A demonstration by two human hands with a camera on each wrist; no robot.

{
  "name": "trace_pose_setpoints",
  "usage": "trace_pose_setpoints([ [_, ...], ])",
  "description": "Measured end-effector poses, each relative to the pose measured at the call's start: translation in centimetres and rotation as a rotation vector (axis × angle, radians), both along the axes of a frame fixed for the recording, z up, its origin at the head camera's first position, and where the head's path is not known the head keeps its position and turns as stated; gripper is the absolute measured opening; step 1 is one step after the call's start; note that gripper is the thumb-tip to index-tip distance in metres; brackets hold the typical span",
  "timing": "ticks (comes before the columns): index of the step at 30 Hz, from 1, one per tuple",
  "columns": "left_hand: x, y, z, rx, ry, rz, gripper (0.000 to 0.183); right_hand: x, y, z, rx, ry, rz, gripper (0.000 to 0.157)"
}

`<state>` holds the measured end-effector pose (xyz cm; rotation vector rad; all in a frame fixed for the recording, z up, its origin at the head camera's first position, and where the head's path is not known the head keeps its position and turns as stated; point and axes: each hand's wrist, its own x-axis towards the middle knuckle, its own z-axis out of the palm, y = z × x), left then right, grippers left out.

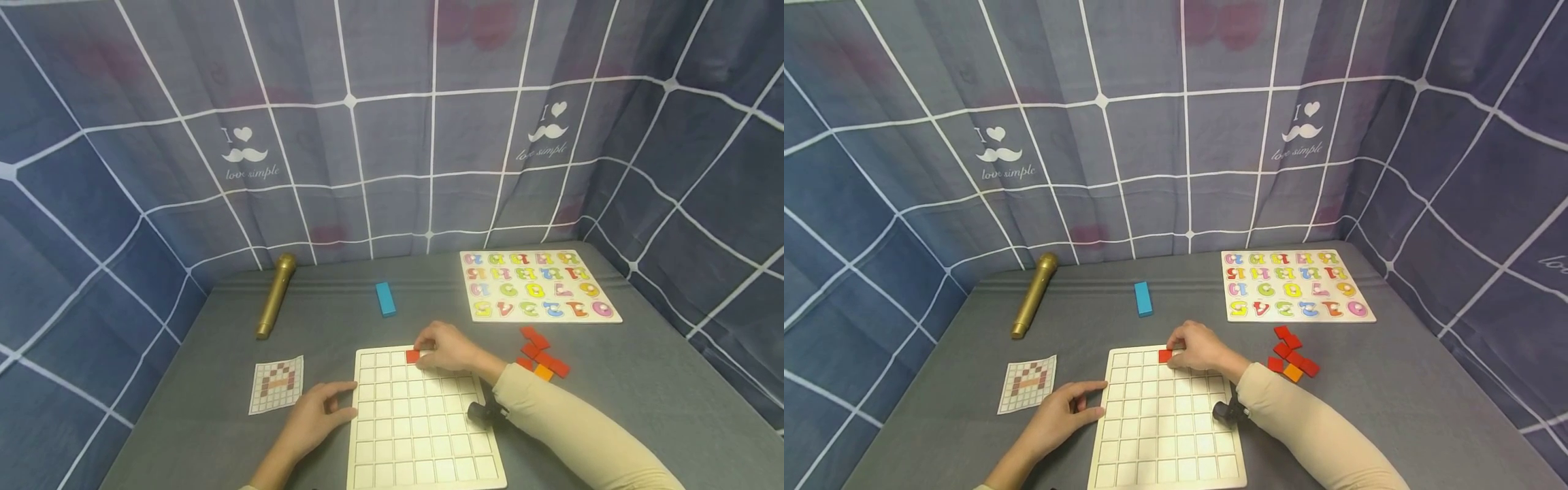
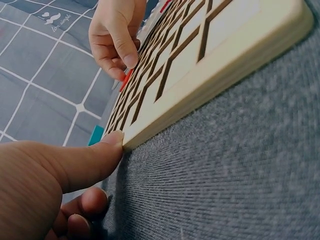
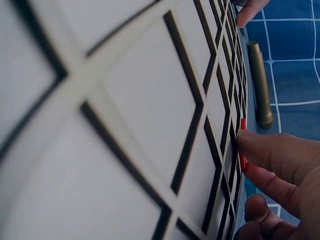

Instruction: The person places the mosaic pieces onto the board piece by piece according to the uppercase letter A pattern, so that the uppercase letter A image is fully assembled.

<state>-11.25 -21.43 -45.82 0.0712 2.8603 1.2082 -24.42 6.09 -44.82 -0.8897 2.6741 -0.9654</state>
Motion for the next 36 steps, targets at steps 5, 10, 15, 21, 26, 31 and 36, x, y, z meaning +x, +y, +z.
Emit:
trace_pose_setpoints([
  [5,0.07,0.01,0.06,0.008,-0.003,0.005,0.041,0.17,-0.22,-0.07,0.016,0.044,-0.005,0.026],
  [10,0.11,0.0,0.1,0.02,-0.008,0.013,0.04,0.4,-0.53,0.07,0.061,0.116,-0.029,0.023],
  [15,0.2,-0.04,0.17,0.048,-0.039,0.029,0.041,0.42,-0.63,0.11,0.087,0.166,-0.027,0.021],
  [21,0.1,0.1,0.07,0.028,-0.037,0.031,0.042,0.35,-0.61,0.2,0.095,0.157,-0.038,0.021],
  [26,0.07,0.2,0.07,0.01,-0.022,0.039,0.041,0.39,-0.63,0.15,0.11,0.195,-0.036,0.021],
  [31,0.12,0.36,-0.12,-0.018,-0.012,0.034,0.042,0.36,-0.65,-0.08,0.127,0.221,-0.042,0.021],
  [36,0.04,0.6,-0.18,-0.065,0.02,0.038,0.042,0.19,-0.57,-0.16,0.139,0.225,-0.055,0.021],
])
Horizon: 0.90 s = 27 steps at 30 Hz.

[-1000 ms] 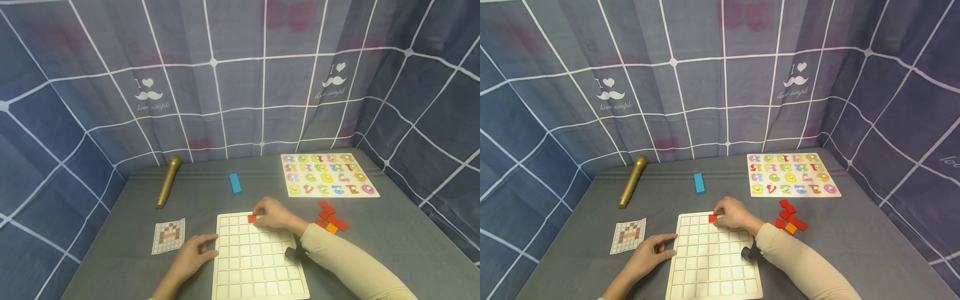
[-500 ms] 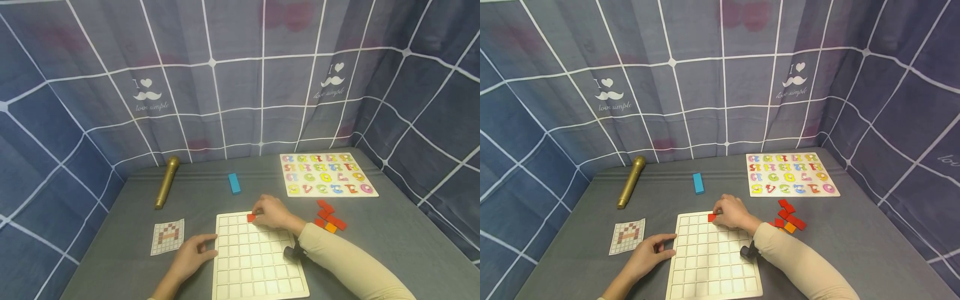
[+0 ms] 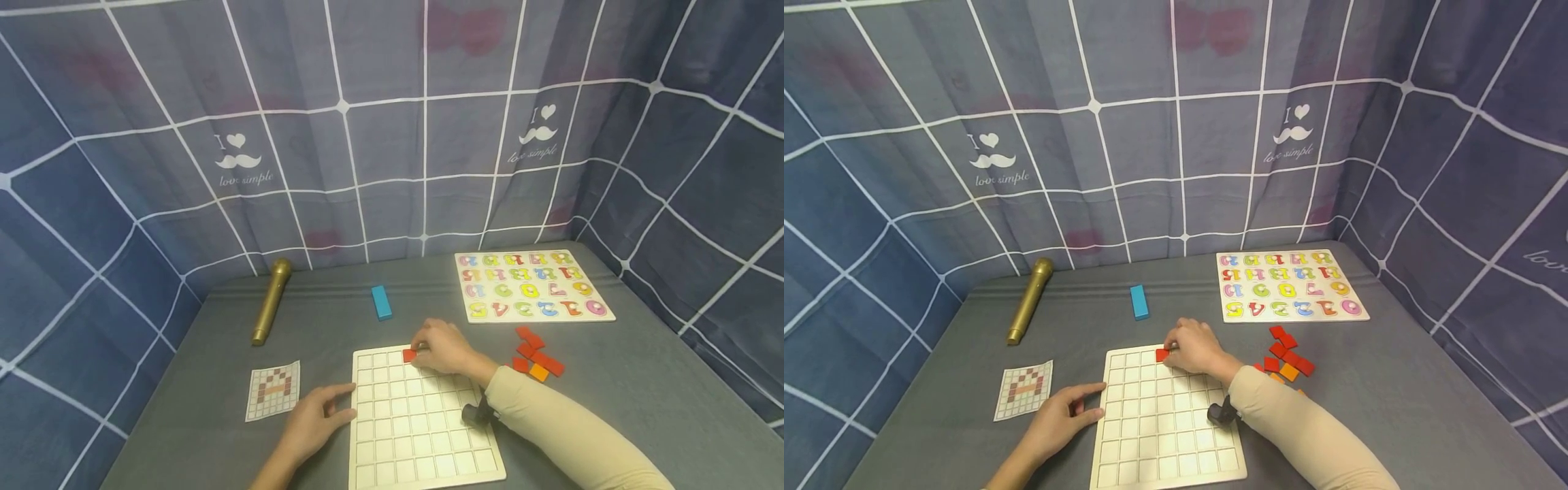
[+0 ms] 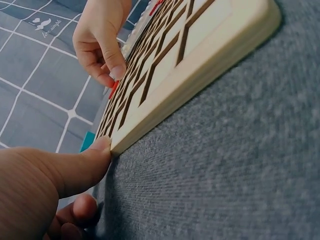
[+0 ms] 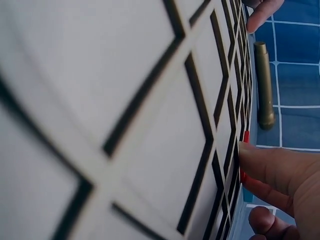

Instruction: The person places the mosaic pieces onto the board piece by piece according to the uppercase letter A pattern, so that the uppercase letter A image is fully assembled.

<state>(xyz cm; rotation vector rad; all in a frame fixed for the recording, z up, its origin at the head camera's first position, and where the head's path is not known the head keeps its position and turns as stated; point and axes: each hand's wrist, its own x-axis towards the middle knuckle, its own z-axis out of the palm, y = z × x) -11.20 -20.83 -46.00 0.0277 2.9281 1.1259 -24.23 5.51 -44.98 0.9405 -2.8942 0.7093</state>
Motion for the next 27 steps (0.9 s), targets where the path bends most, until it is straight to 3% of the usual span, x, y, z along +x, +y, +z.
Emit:
trace_pose_setpoints([
  [15,-0.2,0.8,-0.5,-0.141,0.048,0.013,0.041,-0.6,0.1,-0.1,0.017,0.026,-0.003,0.019],
  [20,-0.2,0.9,-0.3,-0.144,0.025,-0.005,0.044,-0.4,1.0,0.2,-0.024,0.005,-0.01,0.027],
  [23,-0.2,0.8,-0.1,-0.146,0.008,-0.015,0.055,-0.5,3.3,1.2,-0.056,0.01,-0.064,0.033],
  [27,0.0,0.6,0.3,-0.162,-0.002,-0.003,0.065,-1.0,8.4,2.1,-0.025,0.032,-0.237,0.036],
])
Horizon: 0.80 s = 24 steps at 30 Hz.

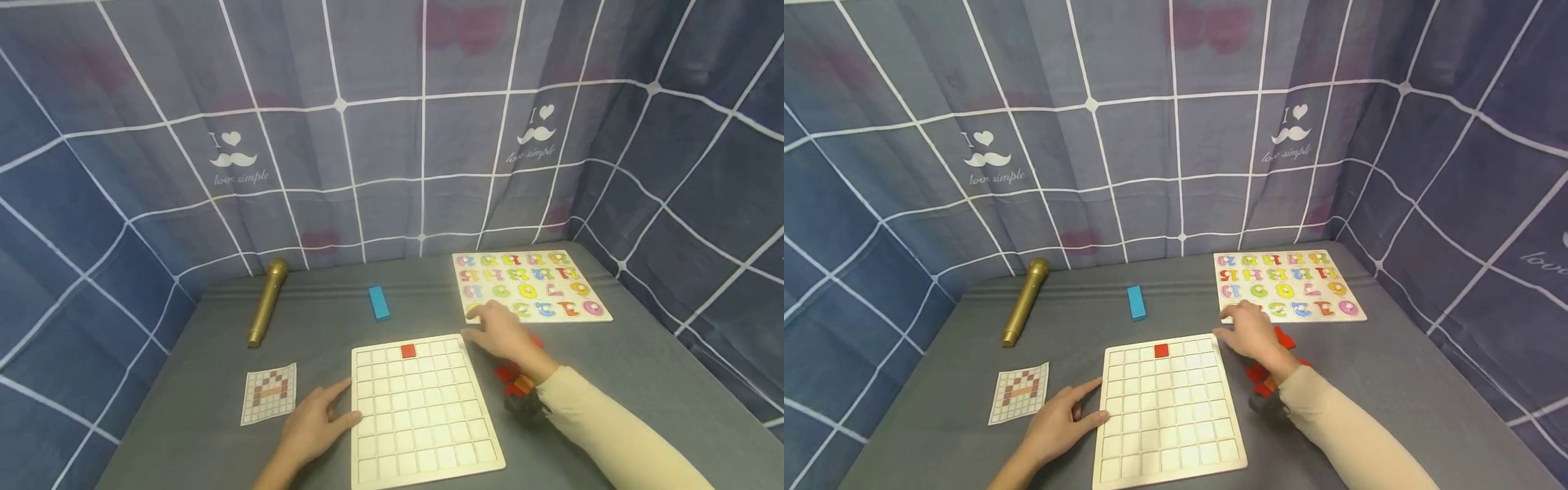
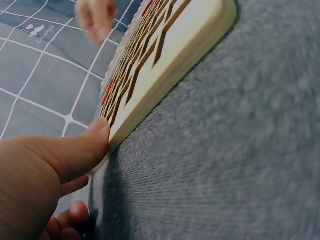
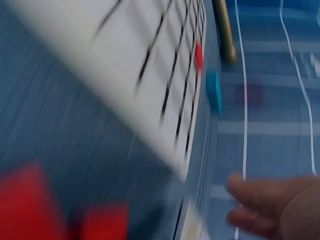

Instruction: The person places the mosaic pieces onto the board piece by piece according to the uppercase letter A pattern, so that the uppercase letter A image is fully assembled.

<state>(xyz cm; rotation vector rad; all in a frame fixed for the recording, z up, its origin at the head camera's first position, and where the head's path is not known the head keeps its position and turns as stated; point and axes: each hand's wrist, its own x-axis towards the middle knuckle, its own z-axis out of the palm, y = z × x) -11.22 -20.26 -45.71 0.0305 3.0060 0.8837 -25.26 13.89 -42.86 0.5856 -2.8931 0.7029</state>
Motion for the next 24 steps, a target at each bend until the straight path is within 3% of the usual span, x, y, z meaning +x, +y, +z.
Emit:
trace_pose_setpoints([
  [4,0.2,-0.2,0.4,-0.014,-0.001,0.023,0.063,0.0,4.6,-0.2,0.065,-0.034,-0.172,0.032],
  [7,0.0,-0.2,0.4,-0.027,-0.004,0.019,0.062,0.3,6.9,-0.6,0.068,-0.1,-0.241,0.035],
  [14,-0.3,0.1,0.3,-0.07,-0.024,-0.001,0.062,0.7,9.2,-1.2,0.004,-0.235,-0.288,0.051],
  [24,-0.6,0.1,0.3,-0.059,-0.024,-0.027,0.065,0.4,9.5,-1.0,0.036,-0.271,-0.337,0.053],
])
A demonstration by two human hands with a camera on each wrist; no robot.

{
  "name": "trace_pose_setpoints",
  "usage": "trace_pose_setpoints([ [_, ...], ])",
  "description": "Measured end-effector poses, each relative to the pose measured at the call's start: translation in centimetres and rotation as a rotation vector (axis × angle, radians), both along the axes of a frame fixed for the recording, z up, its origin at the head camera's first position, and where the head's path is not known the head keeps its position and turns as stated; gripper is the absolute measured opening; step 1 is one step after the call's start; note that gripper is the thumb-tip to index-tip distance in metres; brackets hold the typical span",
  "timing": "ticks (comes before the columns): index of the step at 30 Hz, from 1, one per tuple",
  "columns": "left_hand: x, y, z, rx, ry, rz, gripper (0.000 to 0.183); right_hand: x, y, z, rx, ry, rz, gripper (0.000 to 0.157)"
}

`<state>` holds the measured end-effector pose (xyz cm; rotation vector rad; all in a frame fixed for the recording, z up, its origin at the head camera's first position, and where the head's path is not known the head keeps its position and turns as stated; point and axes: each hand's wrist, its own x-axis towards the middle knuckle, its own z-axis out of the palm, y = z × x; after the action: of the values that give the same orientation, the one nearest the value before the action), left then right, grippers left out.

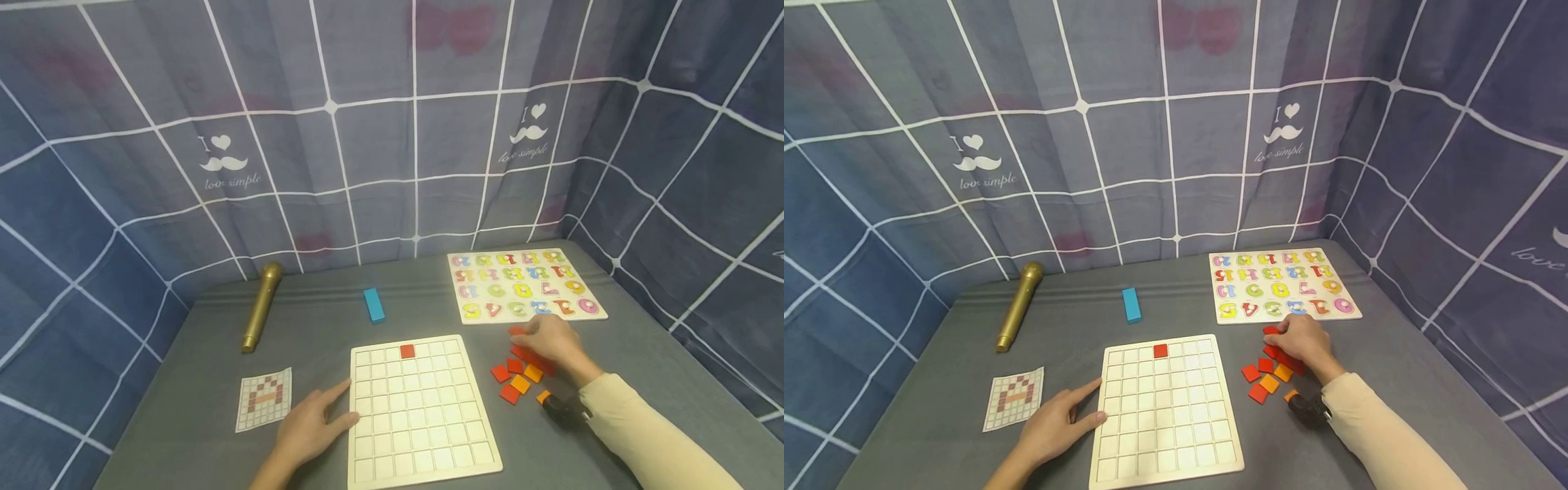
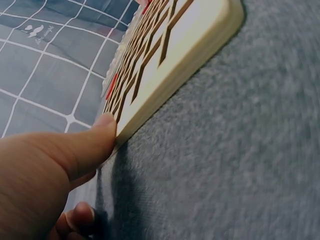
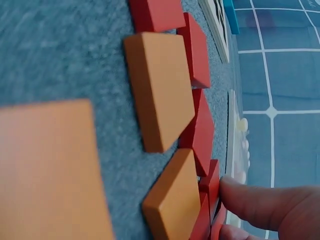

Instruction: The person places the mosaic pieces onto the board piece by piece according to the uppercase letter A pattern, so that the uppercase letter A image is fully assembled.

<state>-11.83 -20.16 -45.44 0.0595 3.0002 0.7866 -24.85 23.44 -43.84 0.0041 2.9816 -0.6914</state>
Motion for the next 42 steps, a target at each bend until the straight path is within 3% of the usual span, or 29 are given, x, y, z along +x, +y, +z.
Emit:
trace_pose_setpoints([
  [13,-0.5,-0.2,0.5,0.035,0.002,-0.083,0.066,-0.4,0.2,0.1,0.011,-0.011,-0.045,0.042],
  [18,-0.6,-0.1,0.4,0.026,0.003,-0.074,0.065,-0.3,0.0,0.0,0.006,0.031,-0.035,0.03],
  [24,-0.6,-0.2,0.3,0.019,-0.005,-0.053,0.066,-0.1,-1.4,0.5,-0.006,0.165,-0.02,0.032],
  [33,-0.3,-0.3,0.1,0.019,-0.003,-0.028,0.066,0.0,-5.6,1.9,-0.101,0.18,0.09,0.032],
  [42,0.1,-0.3,-0.2,0.02,0.001,-0.013,0.065,0.3,-10.6,1.4,-0.186,0.14,0.237,0.031],
])
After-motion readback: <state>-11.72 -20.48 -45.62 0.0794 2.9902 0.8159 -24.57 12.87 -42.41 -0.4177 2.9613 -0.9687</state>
